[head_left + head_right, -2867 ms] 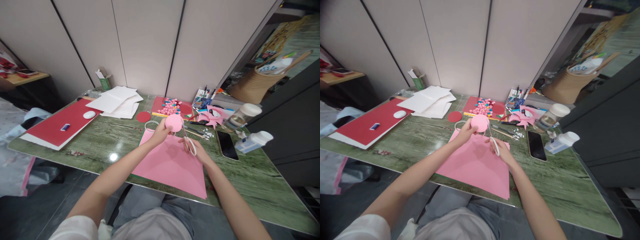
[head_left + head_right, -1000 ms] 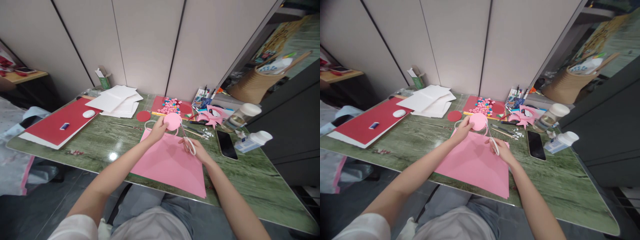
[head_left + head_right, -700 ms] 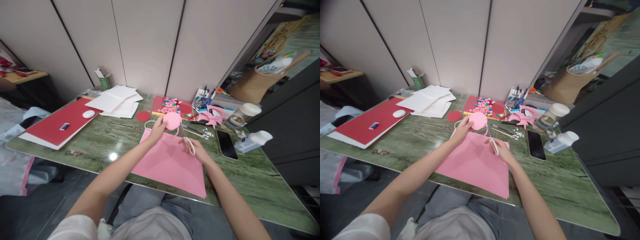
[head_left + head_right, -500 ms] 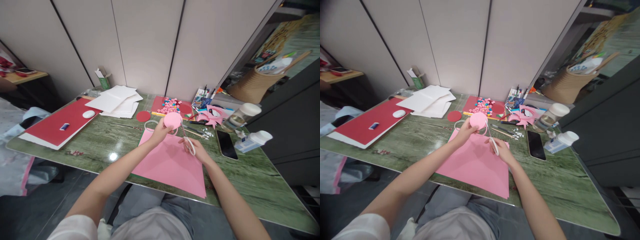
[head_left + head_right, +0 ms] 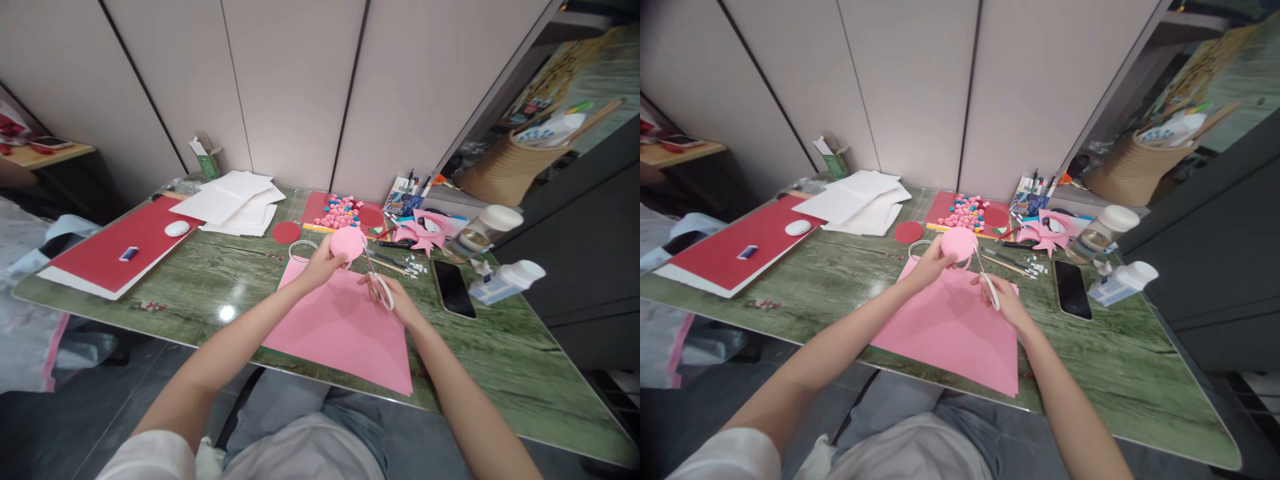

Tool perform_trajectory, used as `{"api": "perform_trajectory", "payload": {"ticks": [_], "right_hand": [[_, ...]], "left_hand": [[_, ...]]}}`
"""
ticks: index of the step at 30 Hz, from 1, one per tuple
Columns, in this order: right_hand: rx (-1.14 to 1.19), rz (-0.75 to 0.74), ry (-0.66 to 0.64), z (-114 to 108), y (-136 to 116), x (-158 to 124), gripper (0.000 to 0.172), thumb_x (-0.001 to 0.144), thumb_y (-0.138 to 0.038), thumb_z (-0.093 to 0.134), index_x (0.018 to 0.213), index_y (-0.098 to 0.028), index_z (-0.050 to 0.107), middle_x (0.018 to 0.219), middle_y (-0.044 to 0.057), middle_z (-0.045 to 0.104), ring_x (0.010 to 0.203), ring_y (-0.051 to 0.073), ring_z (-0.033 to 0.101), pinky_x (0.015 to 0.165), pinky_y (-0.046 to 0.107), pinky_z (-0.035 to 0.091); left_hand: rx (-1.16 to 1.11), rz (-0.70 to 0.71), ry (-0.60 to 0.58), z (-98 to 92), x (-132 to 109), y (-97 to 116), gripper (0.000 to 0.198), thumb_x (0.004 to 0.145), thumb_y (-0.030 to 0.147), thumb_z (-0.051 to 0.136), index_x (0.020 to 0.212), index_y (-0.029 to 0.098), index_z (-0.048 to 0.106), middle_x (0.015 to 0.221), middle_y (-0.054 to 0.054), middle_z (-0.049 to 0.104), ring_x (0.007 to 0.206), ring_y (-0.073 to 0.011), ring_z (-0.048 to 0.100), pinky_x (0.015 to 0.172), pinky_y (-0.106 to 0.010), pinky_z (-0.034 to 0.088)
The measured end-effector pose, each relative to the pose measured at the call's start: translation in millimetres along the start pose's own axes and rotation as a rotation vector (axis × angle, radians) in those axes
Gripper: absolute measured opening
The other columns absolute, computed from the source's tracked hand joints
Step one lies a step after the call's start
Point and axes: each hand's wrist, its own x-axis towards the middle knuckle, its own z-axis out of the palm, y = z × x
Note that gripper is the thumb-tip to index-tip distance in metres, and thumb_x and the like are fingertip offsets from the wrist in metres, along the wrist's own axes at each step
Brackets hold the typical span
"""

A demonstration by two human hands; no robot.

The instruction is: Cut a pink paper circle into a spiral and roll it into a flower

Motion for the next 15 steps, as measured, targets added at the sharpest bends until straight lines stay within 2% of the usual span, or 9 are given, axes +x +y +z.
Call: {"api": "perform_trajectory", "payload": {"ticks": [8,15], "right_hand": [[-0.007,0.009,0.000,-0.6,-2.5,-0.2,0.040,0.082,-0.046,0.038,0.092,-0.013,0.058,0.048,-0.004,0.040,0.045,0.009,0.037,0.045,0.023,0.033],[-0.015,0.010,0.009,-1.0,-1.5,-0.2,0.041,0.082,-0.047,0.038,0.091,-0.013,0.058,0.047,-0.004,0.041,0.044,0.009,0.038,0.045,0.024,0.032]], "left_hand": [[0.031,0.027,0.033,-3.3,1.9,-1.6,0.032,0.072,0.023,0.051,0.101,0.014,0.041,0.083,-0.002,0.051,0.058,-0.0068,0.049,0.054,-0.020,0.040],[0.021,0.028,0.041,-4.2,2.9,1.1,0.031,0.073,0.022,0.049,0.102,0.014,0.043,0.091,-0.004,0.051,0.059,-0.0059,0.048,0.054,-0.019,0.039]]}}
